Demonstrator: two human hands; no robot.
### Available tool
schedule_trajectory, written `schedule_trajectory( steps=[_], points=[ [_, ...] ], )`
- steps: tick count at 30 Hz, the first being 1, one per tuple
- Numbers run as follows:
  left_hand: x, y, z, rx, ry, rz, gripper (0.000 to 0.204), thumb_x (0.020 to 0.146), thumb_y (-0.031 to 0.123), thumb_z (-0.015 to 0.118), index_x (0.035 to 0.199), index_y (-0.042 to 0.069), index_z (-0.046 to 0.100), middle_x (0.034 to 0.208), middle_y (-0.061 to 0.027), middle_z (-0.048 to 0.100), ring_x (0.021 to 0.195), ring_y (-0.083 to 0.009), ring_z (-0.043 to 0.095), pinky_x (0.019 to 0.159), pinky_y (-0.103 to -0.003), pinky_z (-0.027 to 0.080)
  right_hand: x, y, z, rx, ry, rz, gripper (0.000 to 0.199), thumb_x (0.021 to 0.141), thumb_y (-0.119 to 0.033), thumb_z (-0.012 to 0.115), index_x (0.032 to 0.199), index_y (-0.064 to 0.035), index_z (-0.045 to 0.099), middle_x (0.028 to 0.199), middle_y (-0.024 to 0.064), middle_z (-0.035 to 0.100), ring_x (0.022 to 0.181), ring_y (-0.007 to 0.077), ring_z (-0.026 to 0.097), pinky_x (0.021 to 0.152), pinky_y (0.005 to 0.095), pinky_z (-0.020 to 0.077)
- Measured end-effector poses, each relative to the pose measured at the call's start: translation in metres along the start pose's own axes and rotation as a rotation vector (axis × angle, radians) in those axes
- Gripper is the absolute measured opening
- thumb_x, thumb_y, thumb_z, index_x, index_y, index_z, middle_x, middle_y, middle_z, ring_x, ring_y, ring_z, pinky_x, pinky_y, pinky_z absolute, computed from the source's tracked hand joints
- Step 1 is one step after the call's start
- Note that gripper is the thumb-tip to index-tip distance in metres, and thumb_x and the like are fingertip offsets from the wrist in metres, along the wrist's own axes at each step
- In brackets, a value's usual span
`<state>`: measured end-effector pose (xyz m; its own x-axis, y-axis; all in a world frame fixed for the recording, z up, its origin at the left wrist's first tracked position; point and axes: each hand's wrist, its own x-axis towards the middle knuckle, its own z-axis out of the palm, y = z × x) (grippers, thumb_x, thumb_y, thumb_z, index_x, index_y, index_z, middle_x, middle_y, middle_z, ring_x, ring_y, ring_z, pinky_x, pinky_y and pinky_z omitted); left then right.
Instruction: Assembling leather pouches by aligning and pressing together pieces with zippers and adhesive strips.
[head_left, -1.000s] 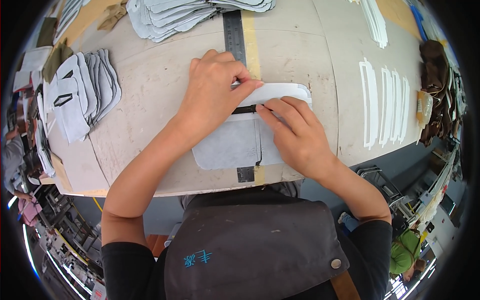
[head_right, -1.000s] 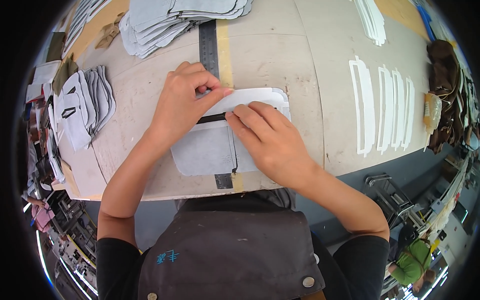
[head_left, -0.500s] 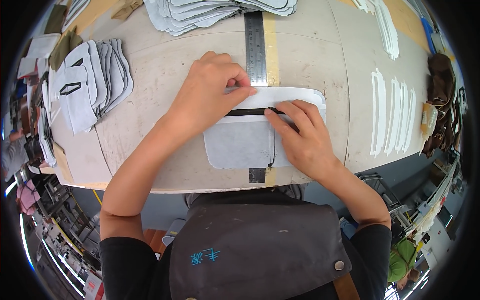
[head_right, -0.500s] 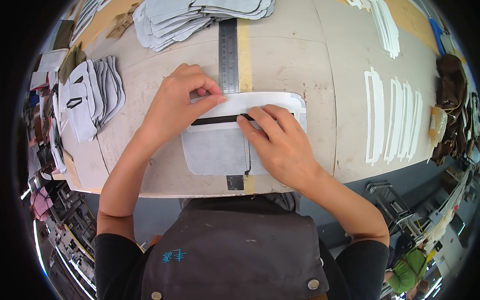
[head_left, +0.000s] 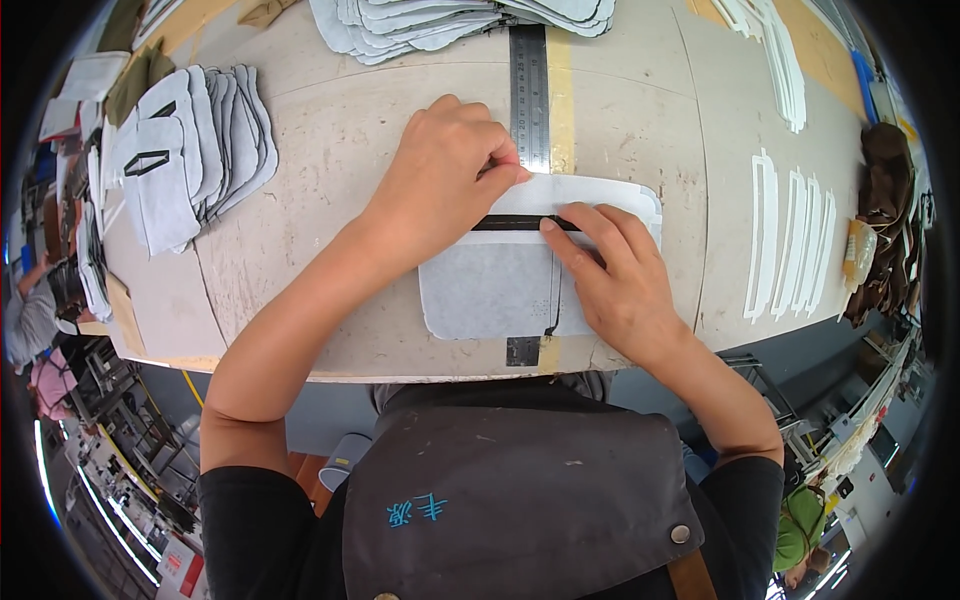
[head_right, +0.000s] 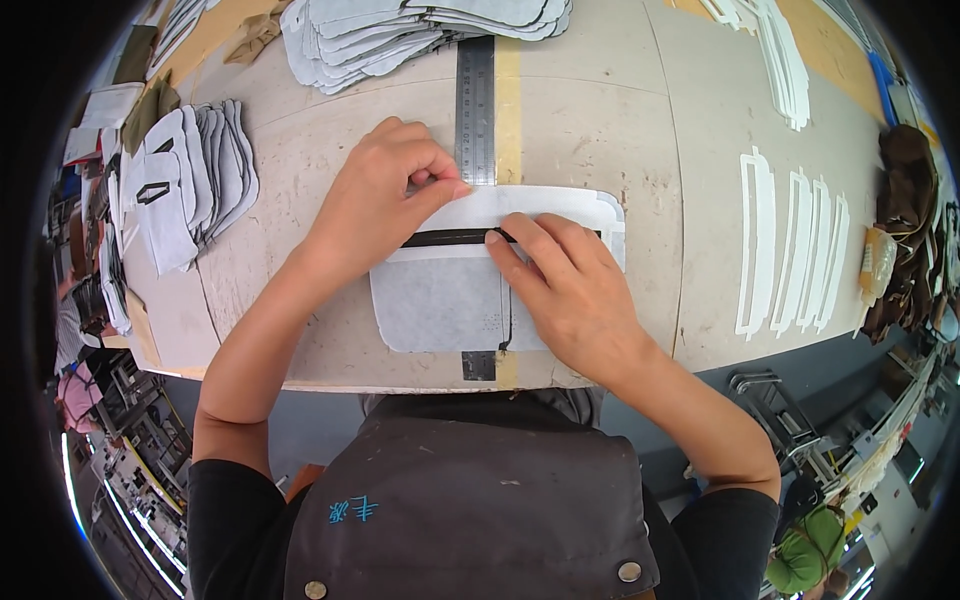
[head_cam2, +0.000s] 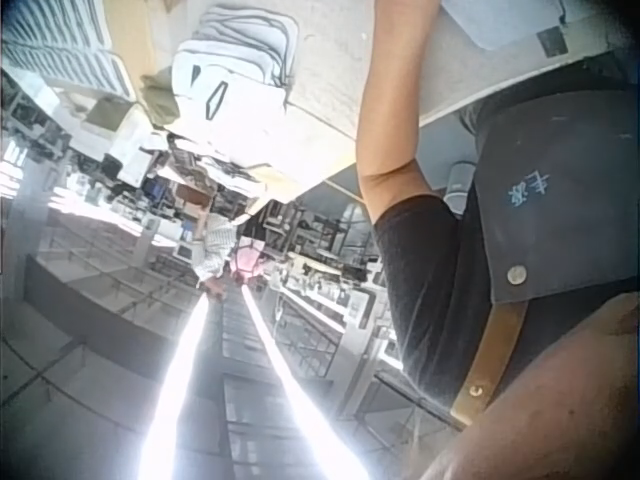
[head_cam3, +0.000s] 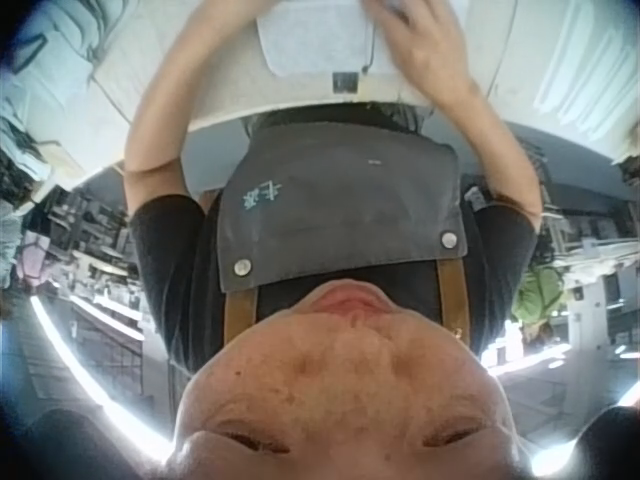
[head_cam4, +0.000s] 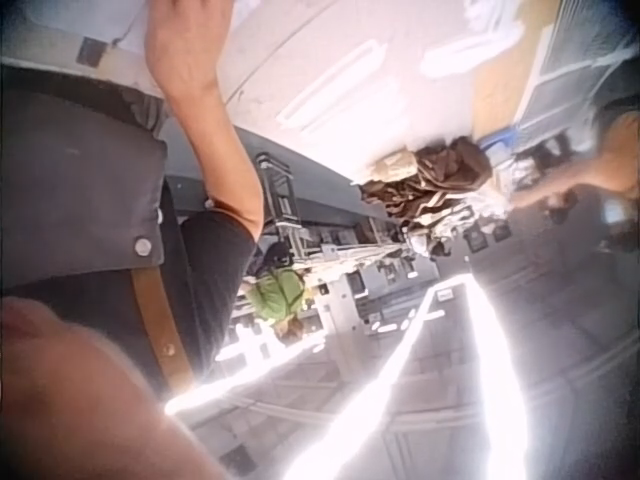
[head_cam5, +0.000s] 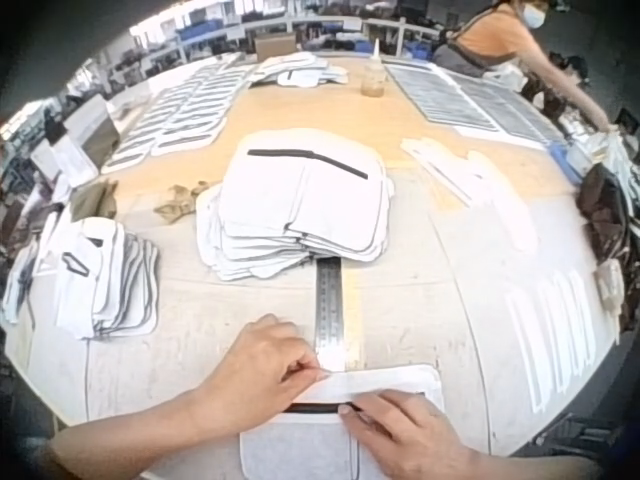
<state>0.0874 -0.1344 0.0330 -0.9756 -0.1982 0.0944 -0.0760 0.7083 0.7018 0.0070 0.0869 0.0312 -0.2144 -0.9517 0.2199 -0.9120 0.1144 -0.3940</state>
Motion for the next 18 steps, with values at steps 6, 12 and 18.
schedule_trajectory(
  steps=[6,12,18],
  points=[
    [0.000,0.001,0.001,0.031,0.002,0.002,0.013,0.081,0.009,0.076,0.077,0.001,0.066,0.075,-0.0065,0.060,0.075,-0.0213,0.053,0.067,-0.033,0.046,0.001,0.001,-0.001,-0.010,-0.044,-0.030,0.046,0.080,-0.007,0.057,0.126,-0.0004,0.060,0.127,0.0093,0.054,0.114,0.0261,0.052,0.096,0.0373,0.0443],
    [-0.001,-0.001,0.002,0.055,0.016,0.029,0.013,0.080,0.008,0.077,0.077,0.001,0.066,0.074,-0.0065,0.059,0.075,-0.0216,0.052,0.066,-0.033,0.045,0.014,-0.003,-0.006,-0.092,-0.114,-0.069,0.051,0.080,-0.005,0.055,0.131,-0.0016,0.057,0.119,0.0080,0.054,0.109,0.0251,0.052,0.093,0.0359,0.0435],
    [-0.009,0.000,-0.005,0.000,0.104,0.010,0.014,0.078,0.007,0.079,0.076,0.002,0.065,0.074,-0.0049,0.057,0.076,-0.0210,0.051,0.065,-0.033,0.045,0.013,-0.002,-0.002,-0.095,-0.101,-0.073,0.054,0.078,-0.005,0.057,0.132,-0.0031,0.058,0.116,0.0076,0.054,0.108,0.0254,0.052,0.091,0.0355,0.0436]
  ],
)
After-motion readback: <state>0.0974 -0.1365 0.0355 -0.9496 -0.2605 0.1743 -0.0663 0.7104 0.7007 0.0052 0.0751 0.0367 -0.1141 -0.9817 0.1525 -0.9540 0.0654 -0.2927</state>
